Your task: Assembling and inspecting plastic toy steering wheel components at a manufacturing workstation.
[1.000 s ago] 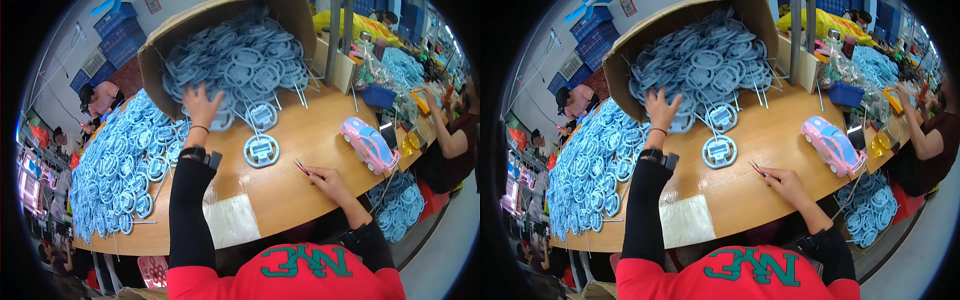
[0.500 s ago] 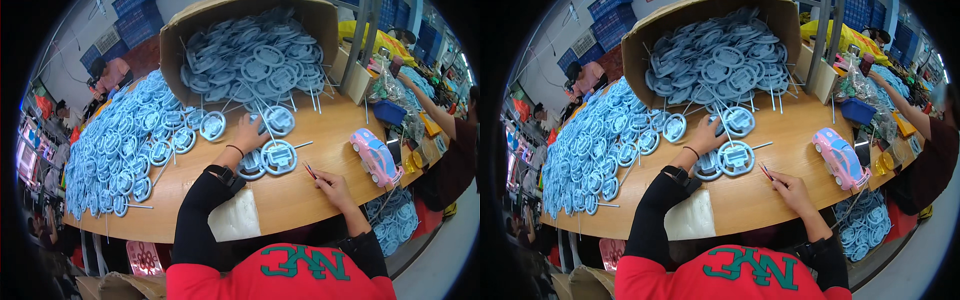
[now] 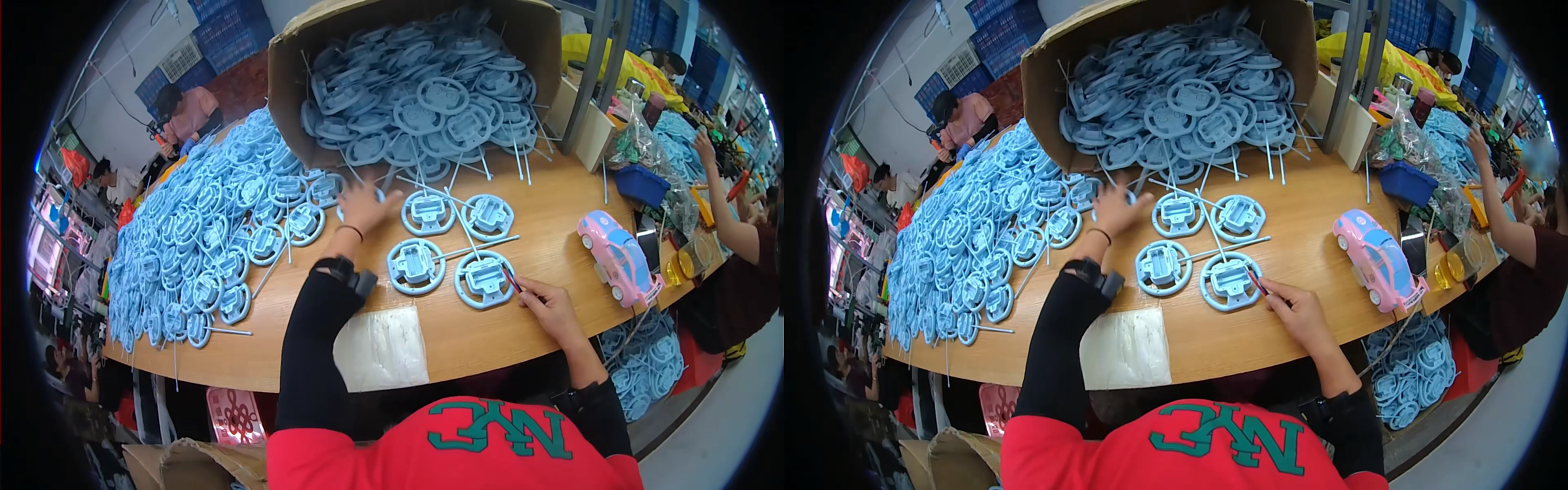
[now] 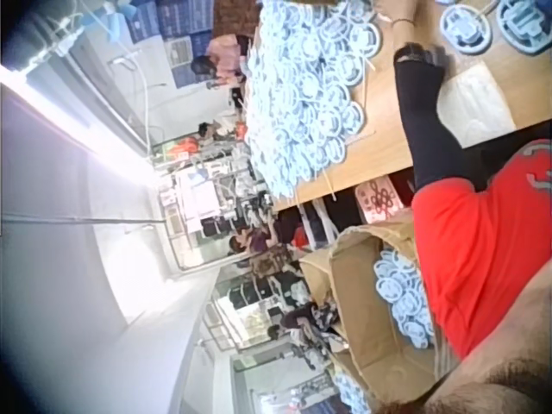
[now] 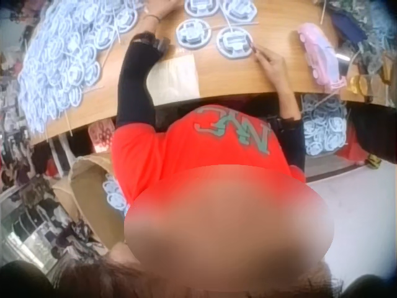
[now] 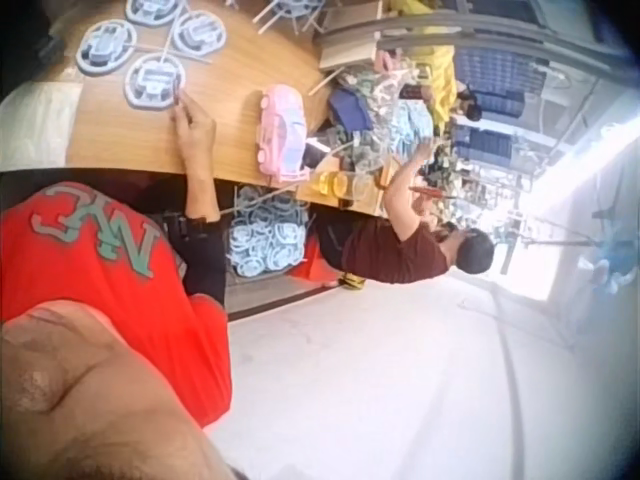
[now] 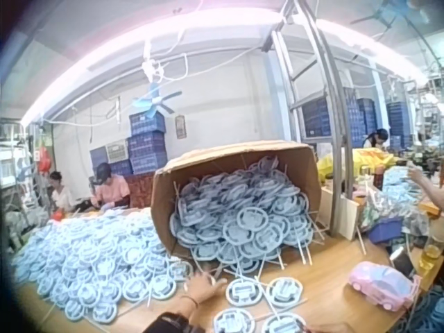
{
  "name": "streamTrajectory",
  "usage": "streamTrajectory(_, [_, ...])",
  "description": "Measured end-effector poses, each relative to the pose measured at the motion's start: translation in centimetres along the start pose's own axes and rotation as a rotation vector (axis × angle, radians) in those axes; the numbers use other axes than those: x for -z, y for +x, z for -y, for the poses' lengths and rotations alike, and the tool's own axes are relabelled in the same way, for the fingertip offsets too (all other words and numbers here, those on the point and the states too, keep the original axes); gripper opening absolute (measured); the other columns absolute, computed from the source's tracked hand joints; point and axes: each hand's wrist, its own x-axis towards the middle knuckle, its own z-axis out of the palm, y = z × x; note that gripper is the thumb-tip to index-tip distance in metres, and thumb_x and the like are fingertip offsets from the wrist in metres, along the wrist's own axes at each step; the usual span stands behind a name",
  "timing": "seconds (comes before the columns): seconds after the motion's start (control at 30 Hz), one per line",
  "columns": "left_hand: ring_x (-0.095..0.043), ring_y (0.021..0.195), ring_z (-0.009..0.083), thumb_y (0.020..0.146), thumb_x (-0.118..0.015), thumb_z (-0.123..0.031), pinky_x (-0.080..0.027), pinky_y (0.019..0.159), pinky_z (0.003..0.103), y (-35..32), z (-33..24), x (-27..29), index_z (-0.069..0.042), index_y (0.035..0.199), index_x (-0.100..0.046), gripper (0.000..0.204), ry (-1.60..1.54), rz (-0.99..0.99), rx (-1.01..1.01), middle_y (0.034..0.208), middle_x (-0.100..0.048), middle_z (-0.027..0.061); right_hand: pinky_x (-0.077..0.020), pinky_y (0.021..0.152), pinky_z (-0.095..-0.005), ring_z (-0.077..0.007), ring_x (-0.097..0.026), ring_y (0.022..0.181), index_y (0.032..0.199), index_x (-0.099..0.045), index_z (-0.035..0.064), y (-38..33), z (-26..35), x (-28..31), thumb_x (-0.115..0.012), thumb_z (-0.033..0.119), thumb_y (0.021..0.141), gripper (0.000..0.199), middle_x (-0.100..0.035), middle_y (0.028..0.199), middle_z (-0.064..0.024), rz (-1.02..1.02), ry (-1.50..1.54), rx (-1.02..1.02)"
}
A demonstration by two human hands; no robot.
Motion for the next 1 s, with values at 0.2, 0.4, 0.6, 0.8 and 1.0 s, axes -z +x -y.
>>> streamTrajectory(0.2, [-0.057,0.113,0.0385,0.087,-0.056,-0.055,-0.043,0.097,0.043,-3.5,-4.5,4.2,-0.006,0.119,-0.063,0.058,-0.385,0.289,-0.375,0.117,-0.062,0.0228,-0.0512,0.072,-0.0236,-0.0092,-0.063,0.076,0.122,-0.063,0.0018,0.0,-0.2,0.1,-0.061,0.004,0.089,0.034,-0.069,0.090,-0.0059,-0.002,-0.013,-0.011])
streamTrajectory(0.4, [-0.059,0.098,0.0357,0.084,-0.064,-0.033,-0.048,0.084,0.044,9.0,2.3,8.7,-0.007,0.106,-0.066,0.034,-0.308,-0.755,-0.304,0.103,-0.065,0.0164,-0.0512,0.072,-0.0235,-0.0096,-0.064,0.077,0.122,-0.064,0.0016,0.1,1.0,-0.2,-0.061,0.005,0.089,0.033,-0.070,0.092,-0.0066,0.003,0.015,-0.027])
streamTrajectory(0.6, [-0.032,0.135,0.0461,0.074,-0.062,-0.069,-0.034,0.108,0.048,18.6,7.7,8.8,-0.009,0.144,-0.040,0.095,-0.278,-0.358,-0.032,0.142,-0.040,0.0285,-0.0512,0.071,-0.0236,-0.0096,-0.064,0.077,0.121,-0.063,0.0012,0.1,1.1,-0.2,-0.062,0.005,0.089,0.033,-0.070,0.090,-0.0055,-0.020,0.036,-0.068])
streamTrajectory(0.8, [-0.007,0.143,0.0436,0.079,-0.057,-0.065,-0.010,0.110,0.065,14.7,1.7,4.3,-0.018,0.141,-0.045,0.079,-0.116,-0.393,-0.045,0.143,-0.038,0.0268,-0.0508,0.072,-0.0235,-0.0093,-0.063,0.077,0.122,-0.063,0.0012,-0.1,0.3,0.1,-0.062,0.004,0.089,0.033,-0.070,0.090,-0.0053,-0.047,0.036,-0.084])
streamTrajectory(1.0, [-0.018,0.137,0.0467,0.082,-0.059,-0.052,-0.012,0.111,0.062,9.7,3.8,-0.9,-0.018,0.132,-0.055,0.061,-0.140,-0.444,-0.260,0.135,-0.043,0.0279,-0.0504,0.073,-0.0233,-0.0093,-0.062,0.078,0.124,-0.062,0.0019,0.1,0.0,-0.6,-0.060,0.003,0.089,0.035,-0.069,0.091,-0.0044,-0.002,0.058,-0.025])
